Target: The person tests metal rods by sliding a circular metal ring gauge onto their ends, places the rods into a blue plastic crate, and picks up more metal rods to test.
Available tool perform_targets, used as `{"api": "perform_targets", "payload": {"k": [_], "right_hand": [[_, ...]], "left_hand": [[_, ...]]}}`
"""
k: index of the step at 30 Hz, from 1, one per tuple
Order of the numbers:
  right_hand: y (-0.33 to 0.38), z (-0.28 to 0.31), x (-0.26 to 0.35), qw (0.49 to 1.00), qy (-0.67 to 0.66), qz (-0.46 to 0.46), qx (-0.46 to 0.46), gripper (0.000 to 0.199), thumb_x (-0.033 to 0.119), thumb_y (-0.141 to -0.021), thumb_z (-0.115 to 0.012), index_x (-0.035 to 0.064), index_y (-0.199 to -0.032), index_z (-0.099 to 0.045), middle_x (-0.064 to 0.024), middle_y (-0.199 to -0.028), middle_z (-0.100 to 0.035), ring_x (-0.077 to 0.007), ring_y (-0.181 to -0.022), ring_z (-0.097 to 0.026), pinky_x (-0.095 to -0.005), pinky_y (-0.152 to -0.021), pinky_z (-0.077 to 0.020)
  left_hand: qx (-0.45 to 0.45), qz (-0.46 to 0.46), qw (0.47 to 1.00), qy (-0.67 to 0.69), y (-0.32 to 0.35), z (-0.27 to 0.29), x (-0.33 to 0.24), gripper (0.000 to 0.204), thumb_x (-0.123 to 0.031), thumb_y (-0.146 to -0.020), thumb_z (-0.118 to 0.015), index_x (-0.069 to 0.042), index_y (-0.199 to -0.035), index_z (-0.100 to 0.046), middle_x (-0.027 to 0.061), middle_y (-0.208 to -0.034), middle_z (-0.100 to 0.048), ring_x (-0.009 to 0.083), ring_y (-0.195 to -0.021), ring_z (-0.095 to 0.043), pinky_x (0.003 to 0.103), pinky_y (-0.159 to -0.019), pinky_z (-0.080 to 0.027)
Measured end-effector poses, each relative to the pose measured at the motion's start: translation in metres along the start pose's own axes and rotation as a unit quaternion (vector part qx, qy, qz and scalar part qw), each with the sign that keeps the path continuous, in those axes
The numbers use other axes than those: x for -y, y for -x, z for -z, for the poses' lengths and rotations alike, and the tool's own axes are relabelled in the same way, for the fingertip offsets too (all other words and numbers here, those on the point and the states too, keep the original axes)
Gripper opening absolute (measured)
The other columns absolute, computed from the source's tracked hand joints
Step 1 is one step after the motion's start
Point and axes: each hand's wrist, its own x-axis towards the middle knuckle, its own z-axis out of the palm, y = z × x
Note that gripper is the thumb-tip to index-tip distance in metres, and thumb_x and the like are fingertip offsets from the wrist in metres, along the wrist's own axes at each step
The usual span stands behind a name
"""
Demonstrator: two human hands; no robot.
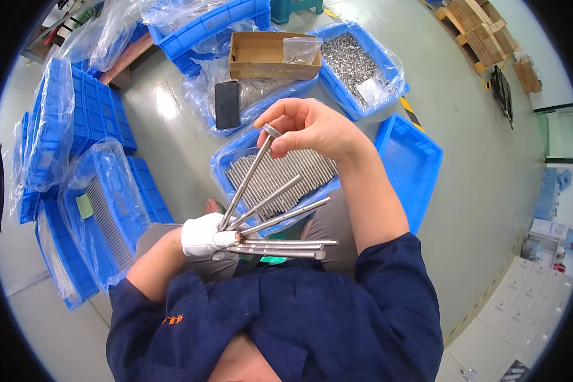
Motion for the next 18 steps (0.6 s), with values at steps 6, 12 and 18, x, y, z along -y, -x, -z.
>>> {"api": "perform_targets", "payload": {"k": [6, 12, 18], "right_hand": [[0.008, 0.001, 0.013, 0.998, 0.056, -0.005, 0.031, 0.038, 0.005, -0.061, -0.07, 0.0002, -0.096, -0.056, -0.0127, -0.085, -0.059, -0.0162, -0.074, -0.06, -0.0261, -0.065, -0.0507], [0.005, -0.003, 0.006, 0.999, 0.009, 0.02, 0.024, 0.04, 0.011, -0.061, -0.073, 0.0009, -0.096, -0.055, -0.0138, -0.085, -0.059, -0.0176, -0.075, -0.059, -0.0269, -0.065, -0.0507], [0.0, -0.003, -0.005, 0.997, -0.037, 0.048, 0.041, 0.043, 0.015, -0.062, -0.073, 0.0021, -0.097, -0.053, -0.0153, -0.087, -0.058, -0.0194, -0.077, -0.059, -0.0282, -0.066, -0.0503]], "left_hand": [[0.052, 0.018, 0.998, 0.037, 0.006, 0.0, -0.015, 0.041, -0.038, -0.078, -0.055, -0.001, -0.096, -0.056, 0.0017, -0.074, -0.055, 0.0092, -0.066, -0.047, 0.024, -0.057, -0.04], [0.055, 0.063, 0.996, 0.043, 0.009, -0.001, -0.012, 0.037, -0.035, -0.08, -0.053, -0.004, -0.101, -0.056, -0.0014, -0.065, -0.051, 0.0072, -0.055, -0.043, 0.023, -0.048, -0.036], [0.06, 0.023, 0.995, 0.074, 0.012, -0.004, -0.013, 0.037, -0.035, -0.081, -0.052, -0.003, -0.098, -0.057, -0.0006, -0.064, -0.051, 0.0073, -0.054, -0.043, 0.023, -0.048, -0.037]]}}
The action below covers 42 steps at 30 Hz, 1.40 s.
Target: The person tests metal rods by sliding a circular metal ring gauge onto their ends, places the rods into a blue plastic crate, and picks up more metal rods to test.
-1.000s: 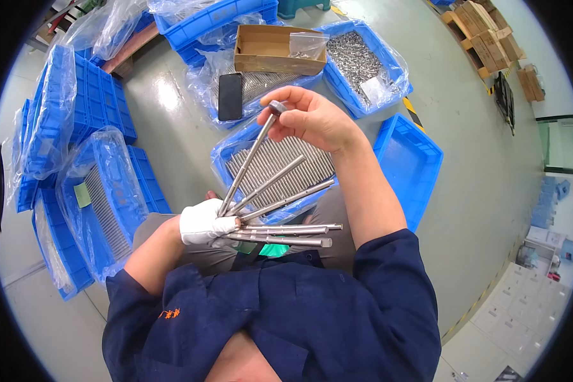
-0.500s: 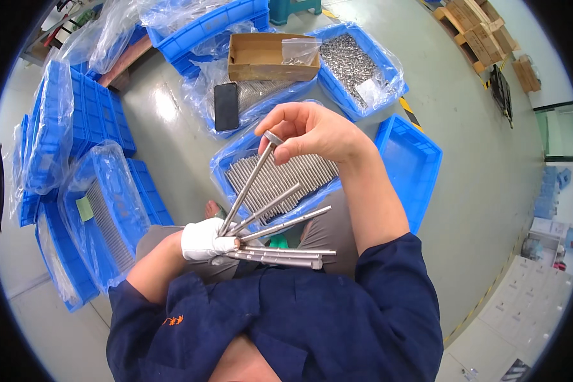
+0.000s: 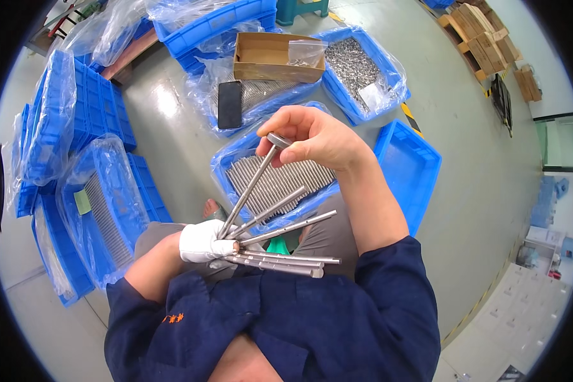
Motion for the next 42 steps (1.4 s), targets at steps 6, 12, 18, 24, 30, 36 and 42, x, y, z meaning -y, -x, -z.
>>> {"api": "perform_targets", "payload": {"k": [6, 12, 18, 24, 30, 36, 42], "right_hand": [[0.002, -0.002, 0.0, 1.0, 0.0, 0.007, -0.012, 0.042, 0.015, -0.064, -0.071, 0.0019, -0.099, -0.052, -0.0171, -0.088, -0.058, -0.0218, -0.079, -0.058, -0.0294, -0.066, -0.0503], [0.0, -0.006, -0.001, 0.999, -0.029, 0.004, 0.013, 0.037, 0.011, -0.066, -0.069, 0.0013, -0.098, -0.054, -0.014, -0.088, -0.059, -0.0192, -0.079, -0.058, -0.0296, -0.069, -0.0496], [0.004, 0.003, -0.001, 0.999, -0.009, 0.011, 0.04, 0.04, 0.013, -0.067, -0.068, -0.0003, -0.101, -0.053, -0.0158, -0.093, -0.058, -0.0208, -0.084, -0.058, -0.0317, -0.071, -0.0489], [0.011, -0.004, -0.001, 0.997, -0.049, 0.034, 0.045, 0.046, 0.024, -0.066, -0.07, -0.0045, -0.098, -0.053, -0.0207, -0.093, -0.057, -0.0268, -0.084, -0.058, -0.0328, -0.072, -0.0474], [0.036, -0.025, 0.017, 0.999, -0.031, -0.035, 0.022, 0.037, 0.005, -0.066, -0.067, -0.0002, -0.099, -0.053, -0.0145, -0.095, -0.057, -0.0219, -0.091, -0.056, -0.0291, -0.076, -0.048], [0.047, -0.051, 0.039, 0.99, 0.042, -0.11, 0.074, 0.039, 0.006, -0.064, -0.069, -0.0021, -0.099, -0.053, -0.015, -0.095, -0.057, -0.0205, -0.088, -0.057, -0.0292, -0.076, -0.0475], [0.059, -0.083, 0.013, 0.981, 0.008, -0.161, 0.104, 0.042, 0.008, -0.061, -0.073, -0.0042, -0.097, -0.054, -0.0165, -0.096, -0.057, -0.0237, -0.093, -0.054, -0.0314, -0.08, -0.0431]], "left_hand": [[-0.006, -0.027, 1.0, -0.003, -0.006, 0.001, 0.011, 0.035, -0.036, -0.081, -0.052, -0.003, -0.091, -0.058, -0.0002, -0.058, -0.05, 0.0068, -0.049, -0.042, 0.023, -0.044, -0.035], [-0.008, -0.02, 1.0, -0.007, -0.004, 0.003, 0.019, 0.034, -0.037, -0.08, -0.053, -0.003, -0.082, -0.057, -0.0012, -0.056, -0.049, 0.0064, -0.049, -0.042, 0.023, -0.044, -0.035], [0.015, 0.004, 1.0, 0.0, -0.001, -0.001, 0.005, 0.038, -0.04, -0.08, -0.051, -0.003, -0.076, -0.056, 0.0003, -0.055, -0.049, 0.0077, -0.047, -0.042, 0.023, -0.043, -0.035], [0.117, -0.019, 0.976, 0.181, -0.005, -0.026, 0.018, 0.051, -0.041, -0.076, -0.058, 0.003, -0.1, -0.05, 0.002, -0.056, -0.046, 0.0076, -0.043, -0.042, 0.021, -0.036, -0.032], [0.119, -0.084, 0.963, 0.226, -0.006, -0.058, 0.029, 0.048, -0.039, -0.077, -0.056, 0.003, -0.1, -0.05, 0.0031, -0.056, -0.048, 0.0079, -0.041, -0.04, 0.021, -0.035, -0.029], [0.09, -0.088, 0.98, 0.155, 0.002, -0.079, 0.037, 0.043, -0.036, -0.079, -0.055, 0.003, -0.097, -0.051, 0.0041, -0.057, -0.048, 0.0086, -0.041, -0.041, 0.022, -0.036, -0.031], [0.09, -0.123, 0.973, 0.171, 0.002, -0.095, 0.024, 0.05, -0.042, -0.078, -0.054, 0.002, -0.099, -0.051, 0.0024, -0.056, -0.045, 0.0079, -0.042, -0.039, 0.021, -0.037, -0.03]]}}
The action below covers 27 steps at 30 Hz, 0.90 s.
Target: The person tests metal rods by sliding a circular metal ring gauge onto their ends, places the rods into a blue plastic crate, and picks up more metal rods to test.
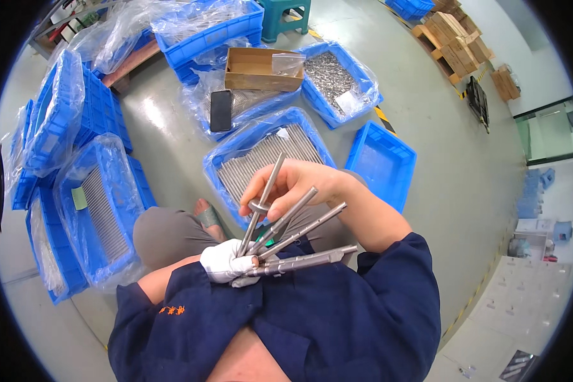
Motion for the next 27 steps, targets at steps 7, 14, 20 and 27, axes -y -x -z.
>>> {"api": "perform_targets", "payload": {"k": [7, 14, 20, 27], "right_hand": [[0.0, -0.011, -0.006, 0.999, -0.04, -0.024, -0.007, 0.041, 0.008, -0.063, -0.072, -0.0019, -0.098, -0.053, -0.0144, -0.094, -0.058, -0.0215, -0.092, -0.055, -0.0303, -0.079, -0.044], [0.016, 0.016, 0.008, 0.981, -0.016, 0.141, -0.134, 0.024, 0.005, -0.074, -0.054, -0.0009, -0.098, -0.053, -0.0107, -0.084, -0.059, -0.0171, -0.075, -0.057, -0.0278, -0.067, -0.0474], [0.052, 0.067, 0.035, 0.889, -0.166, 0.307, -0.298, 0.014, 0.009, -0.08, -0.048, 0.0026, -0.091, -0.053, -0.0087, -0.088, -0.058, -0.0147, -0.074, -0.058, -0.0273, -0.066, -0.0493], [0.011, 0.026, -0.006, 0.888, 0.086, 0.169, -0.419, 0.02, 0.005, -0.073, -0.057, 0.0065, -0.092, -0.057, 0.0016, -0.07, -0.047, -0.0072, -0.058, -0.04, -0.0188, -0.05, -0.0342]], "left_hand": [[0.012, -0.006, 1.0, 0.002, 0.001, -0.011, -0.006, 0.049, -0.043, -0.078, -0.052, 0.002, -0.097, -0.05, 0.002, -0.055, -0.044, 0.0076, -0.04, -0.039, 0.021, -0.036, -0.029], [0.002, -0.006, 1.0, -0.016, -0.001, -0.008, 0.002, 0.047, -0.04, -0.081, -0.049, 0.001, -0.102, -0.05, 0.0022, -0.054, -0.046, 0.006, -0.04, -0.038, 0.02, -0.038, -0.031], [0.019, -0.031, 0.999, -0.026, 0.001, -0.004, 0.005, 0.052, -0.043, -0.08, -0.05, 0.003, -0.103, -0.046, 0.0019, -0.056, -0.044, 0.0068, -0.04, -0.038, 0.02, -0.037, -0.03], [-0.208, -0.156, 0.965, 0.043, 0.016, 0.018, -0.029, 0.044, -0.039, -0.07, -0.063, -0.002, -0.088, -0.048, -0.002, -0.045, -0.036, 0.0073, -0.039, -0.035, 0.021, -0.038, -0.03]]}}
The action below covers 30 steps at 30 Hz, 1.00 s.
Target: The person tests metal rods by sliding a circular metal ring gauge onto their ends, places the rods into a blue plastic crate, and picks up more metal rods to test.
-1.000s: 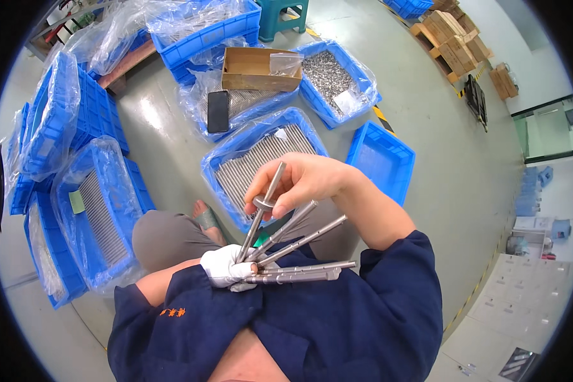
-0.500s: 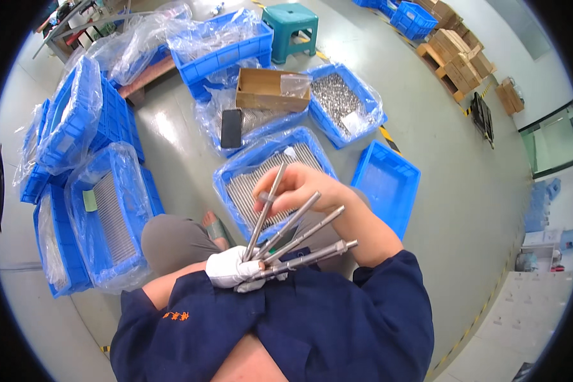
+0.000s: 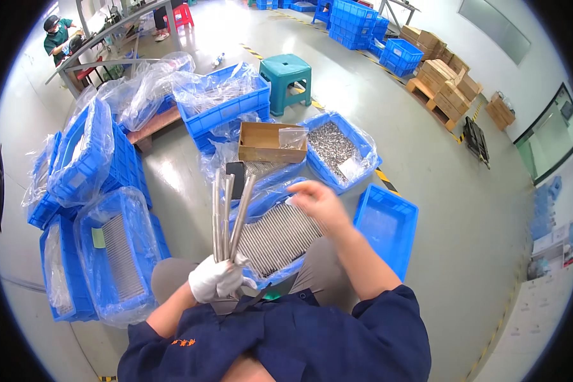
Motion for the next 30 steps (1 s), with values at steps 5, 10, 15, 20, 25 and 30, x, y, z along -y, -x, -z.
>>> {"api": "perform_targets", "payload": {"k": [5, 10, 15, 20, 25, 30], "right_hand": [[0.003, -0.066, -0.013, 0.672, 0.572, 0.456, 0.12, 0.047, 0.022, -0.059, -0.065, 0.0151, -0.104, -0.055, -0.0014, -0.075, -0.044, -0.0166, -0.07, -0.046, -0.0287, -0.061, -0.0375], [-0.002, -0.075, -0.049, 0.653, 0.52, 0.51, 0.209, 0.007, 0.019, -0.066, -0.056, 0.0145, -0.069, -0.053, -0.0016, -0.072, -0.044, -0.0168, -0.067, -0.047, -0.0299, -0.057, -0.039], [0.001, -0.063, -0.053, 0.838, 0.375, 0.385, 0.094, 0.01, 0.01, -0.068, -0.062, 0.0076, -0.066, -0.053, -0.0078, -0.066, -0.046, -0.0255, -0.061, -0.047, -0.0321, -0.055, -0.0392], [-0.002, -0.062, -0.043, 0.957, -0.179, -0.055, 0.224, 0.016, 0.014, -0.077, -0.055, 0.005, -0.065, -0.049, 0.0003, -0.067, -0.043, -0.0091, -0.061, -0.042, -0.0225, -0.055, -0.0355], [0.008, -0.1, -0.038, 0.846, -0.247, 0.015, 0.473, 0.024, 0.019, -0.078, -0.052, 0.0053, -0.061, -0.044, -0.0031, -0.068, -0.04, -0.012, -0.061, -0.037, -0.0253, -0.057, -0.0327], [0.006, -0.095, -0.036, 0.808, -0.289, 0.012, 0.513, 0.025, 0.022, -0.077, -0.052, 0.0059, -0.061, -0.043, -0.0023, -0.065, -0.038, -0.0121, -0.058, -0.036, -0.0244, -0.056, -0.0319]], "left_hand": [[-0.103, 0.104, 0.983, -0.108, -0.012, 0.013, -0.005, 0.019, -0.022, -0.077, -0.057, -0.005, -0.074, -0.05, -0.0022, -0.047, -0.037, 0.0077, -0.039, -0.035, 0.023, -0.039, -0.031], [-0.004, 0.207, 0.97, -0.129, -0.005, -0.003, -0.009, 0.031, -0.032, -0.084, -0.044, -0.003, -0.093, -0.051, 0.006, -0.06, -0.053, 0.0155, -0.051, -0.052, 0.027, -0.05, -0.045], [0.004, 0.024, 0.9, -0.434, 0.003, 0.027, -0.026, 0.073, -0.062, -0.079, -0.025, -0.003, -0.12, -0.039, 0.0094, -0.112, -0.048, 0.0159, -0.104, -0.045, 0.027, -0.087, -0.034], [0.009, -0.183, 0.982, -0.039, -0.027, 0.051, -0.02, 0.073, -0.061, -0.077, -0.032, -0.004, -0.123, -0.034, 0.014, -0.122, -0.039, 0.0233, -0.115, -0.036, 0.038, -0.094, -0.028], [-0.089, -0.072, 0.984, 0.137, -0.05, 0.004, -0.002, 0.053, -0.05, -0.083, -0.038, -0.003, -0.105, -0.05, 0.009, -0.089, -0.054, 0.0142, -0.084, -0.051, 0.024, -0.087, -0.033], [-0.108, -0.011, 0.972, 0.208, -0.05, 0.008, 0.005, 0.047, -0.051, -0.085, -0.029, -0.008, -0.089, -0.049, -0.0001, -0.063, -0.046, 0.0061, -0.061, -0.045, 0.018, -0.064, -0.037]]}}
